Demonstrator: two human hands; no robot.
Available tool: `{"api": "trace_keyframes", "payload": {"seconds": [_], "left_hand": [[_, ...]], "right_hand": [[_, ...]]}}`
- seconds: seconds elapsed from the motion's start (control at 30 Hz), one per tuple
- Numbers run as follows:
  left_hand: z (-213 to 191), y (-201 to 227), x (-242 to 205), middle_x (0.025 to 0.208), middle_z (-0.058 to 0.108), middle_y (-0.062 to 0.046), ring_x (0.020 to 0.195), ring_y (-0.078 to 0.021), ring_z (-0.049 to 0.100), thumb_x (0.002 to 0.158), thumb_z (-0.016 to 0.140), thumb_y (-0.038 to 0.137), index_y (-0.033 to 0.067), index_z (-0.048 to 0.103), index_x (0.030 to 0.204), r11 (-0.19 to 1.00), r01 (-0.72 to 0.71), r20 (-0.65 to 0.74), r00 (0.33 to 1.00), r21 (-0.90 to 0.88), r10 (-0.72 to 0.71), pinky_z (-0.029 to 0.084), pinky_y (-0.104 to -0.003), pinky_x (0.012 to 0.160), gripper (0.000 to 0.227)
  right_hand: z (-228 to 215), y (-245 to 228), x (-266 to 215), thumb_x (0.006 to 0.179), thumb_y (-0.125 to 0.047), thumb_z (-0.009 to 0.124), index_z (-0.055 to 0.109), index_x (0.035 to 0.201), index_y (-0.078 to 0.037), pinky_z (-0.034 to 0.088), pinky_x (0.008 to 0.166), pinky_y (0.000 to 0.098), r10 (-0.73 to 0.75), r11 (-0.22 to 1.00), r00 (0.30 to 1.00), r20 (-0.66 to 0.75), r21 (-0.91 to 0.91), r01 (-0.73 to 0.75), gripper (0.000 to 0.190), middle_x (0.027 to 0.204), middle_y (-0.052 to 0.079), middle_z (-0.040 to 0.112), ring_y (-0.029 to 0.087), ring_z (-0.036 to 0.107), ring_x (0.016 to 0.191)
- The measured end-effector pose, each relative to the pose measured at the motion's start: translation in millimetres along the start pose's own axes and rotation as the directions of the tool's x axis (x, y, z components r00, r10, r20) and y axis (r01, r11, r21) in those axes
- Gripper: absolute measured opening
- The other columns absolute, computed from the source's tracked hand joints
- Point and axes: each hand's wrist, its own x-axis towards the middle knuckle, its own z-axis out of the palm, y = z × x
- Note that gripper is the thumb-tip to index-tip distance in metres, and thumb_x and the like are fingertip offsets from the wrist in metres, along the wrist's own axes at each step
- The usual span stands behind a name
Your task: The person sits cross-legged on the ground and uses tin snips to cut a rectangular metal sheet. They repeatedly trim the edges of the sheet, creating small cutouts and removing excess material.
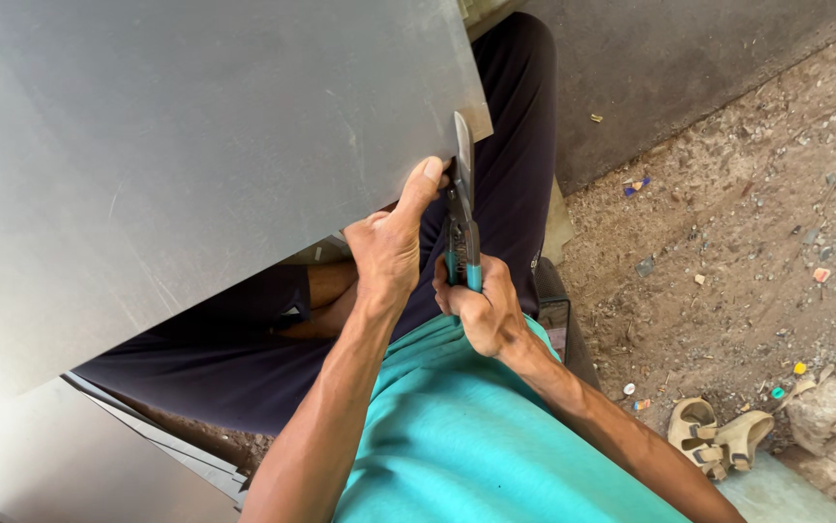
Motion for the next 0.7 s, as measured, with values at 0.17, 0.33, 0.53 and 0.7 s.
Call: {"api": "trace_keyframes", "payload": {"seconds": [0.17, 0.33, 0.53, 0.7], "left_hand": [[-12, 26, -7, 0.093, 0.074, -0.011, 0.082, -0.0202, 0.074, 0.081, 0.083, 0.006, -0.0039, 0.072, 0.099, 0.987, -0.078, -0.020, 0.997, -0.144, 0.076, 0.063, -0.035, 0.077, 0.023], [-39, 48, -16, 0.085, 0.072, -0.009, 0.075, -0.0186, 0.071, 0.084, 0.085, 0.009, -0.0038, 0.072, 0.095, 0.987, -0.155, -0.093, 0.984, -0.032, 0.151, 0.056, -0.030, 0.061, 0.021], [-31, 40, -17, 0.083, 0.074, -0.009, 0.073, -0.0168, 0.073, 0.081, 0.083, 0.005, -0.0031, 0.074, 0.090, 0.995, -0.103, -0.077, 0.992, -0.015, 0.102, 0.057, -0.028, 0.058, 0.015], [-30, 43, -14, 0.084, 0.074, -0.010, 0.070, -0.0163, 0.070, 0.082, 0.082, 0.000, -0.0047, 0.073, 0.091, 0.991, -0.126, -0.074, 0.990, -0.047, 0.122, 0.059, -0.029, 0.062, 0.013]], "right_hand": [[-20, -9, -21, 0.071, -0.009, 0.048, 0.056, 0.119, -0.002, 0.049, 0.064, 0.0299, 0.104, 0.986, 0.971, 0.215, -0.151, -0.072, 0.049, 0.094, 0.008, 0.063, 0.016, 0.059, 0.078], [-25, -19, -25, 0.068, -0.005, 0.049, 0.052, 0.127, -0.005, 0.055, 0.073, 0.0317, 0.108, 0.965, 0.954, 0.280, -0.261, -0.033, 0.059, 0.103, 0.008, 0.060, 0.018, 0.060, 0.090], [-7, -21, -8, 0.067, -0.003, 0.049, 0.052, 0.125, -0.003, 0.058, 0.079, 0.0338, 0.072, 0.968, 0.959, 0.273, -0.251, -0.001, 0.058, 0.104, 0.008, 0.057, 0.018, 0.058, 0.099], [-5, -30, -9, 0.067, -0.003, 0.051, 0.053, 0.123, -0.003, 0.057, 0.077, 0.0334, 0.084, 0.942, 0.965, 0.247, -0.335, 0.004, 0.056, 0.102, 0.008, 0.057, 0.017, 0.058, 0.096]]}}
